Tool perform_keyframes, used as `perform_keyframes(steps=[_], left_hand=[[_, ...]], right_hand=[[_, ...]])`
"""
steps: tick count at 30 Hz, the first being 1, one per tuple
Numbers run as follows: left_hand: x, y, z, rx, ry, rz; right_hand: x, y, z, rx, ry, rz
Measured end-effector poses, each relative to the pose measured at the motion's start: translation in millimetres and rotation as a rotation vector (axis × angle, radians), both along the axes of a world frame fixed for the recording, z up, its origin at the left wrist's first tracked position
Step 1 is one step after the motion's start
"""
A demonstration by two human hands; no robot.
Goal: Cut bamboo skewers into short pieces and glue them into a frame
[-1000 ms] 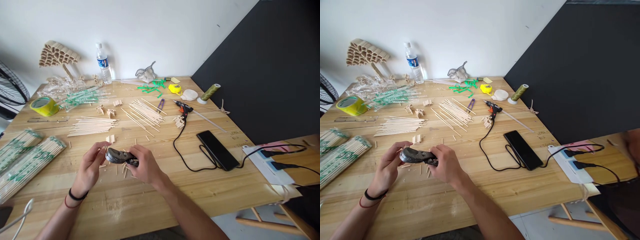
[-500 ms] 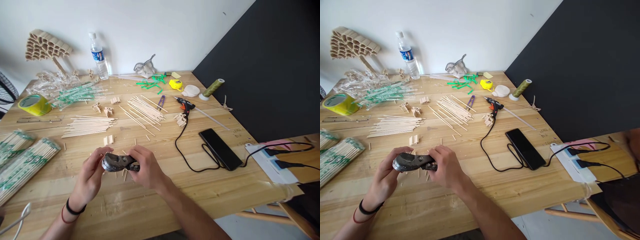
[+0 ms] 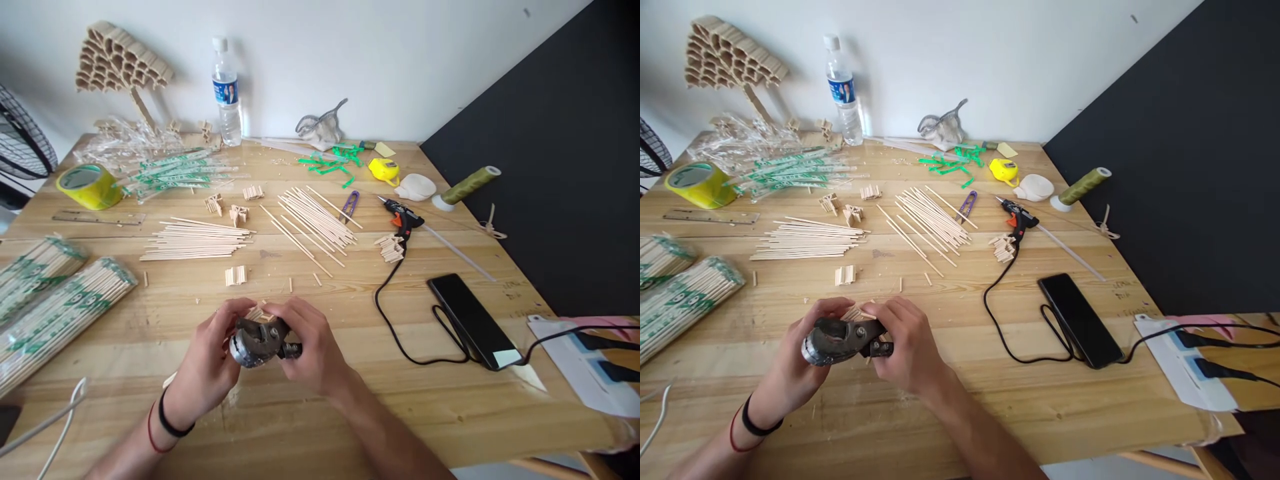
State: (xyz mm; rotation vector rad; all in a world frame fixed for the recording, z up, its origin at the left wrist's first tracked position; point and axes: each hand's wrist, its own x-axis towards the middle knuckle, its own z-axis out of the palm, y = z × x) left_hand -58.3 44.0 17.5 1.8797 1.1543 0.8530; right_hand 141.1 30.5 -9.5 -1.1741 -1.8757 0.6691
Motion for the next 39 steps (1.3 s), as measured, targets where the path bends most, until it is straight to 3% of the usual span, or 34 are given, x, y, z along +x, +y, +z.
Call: perform_keyframes(steps=[11, 19, 28, 35, 39], left_hand=[[-0.2, 1.4, -4.0, -0.077, -0.024, -0.018], [-1.7, 6.2, -17.4, 0.009, 0.088, 0.073], [-1.2, 6.6, -15.2, 0.087, 0.096, -0.064], [-10.1, 20.4, -15.9, -0.065, 0.104, 0.09], [-13.5, 24.1, -18.3, -0.106, 0.101, 0.113]], right_hand=[[-2.6, -1.4, -1.6, 0.053, -0.006, 0.031], [-3.6, -2.2, -0.8, 0.094, -0.003, 0.015], [-2.5, 2.0, 1.4, 0.077, 0.08, -0.038], [13.1, 9.2, 7.5, 0.051, 0.05, -0.098], [16.9, 12.0, 6.1, 0.004, -0.033, -0.087]])
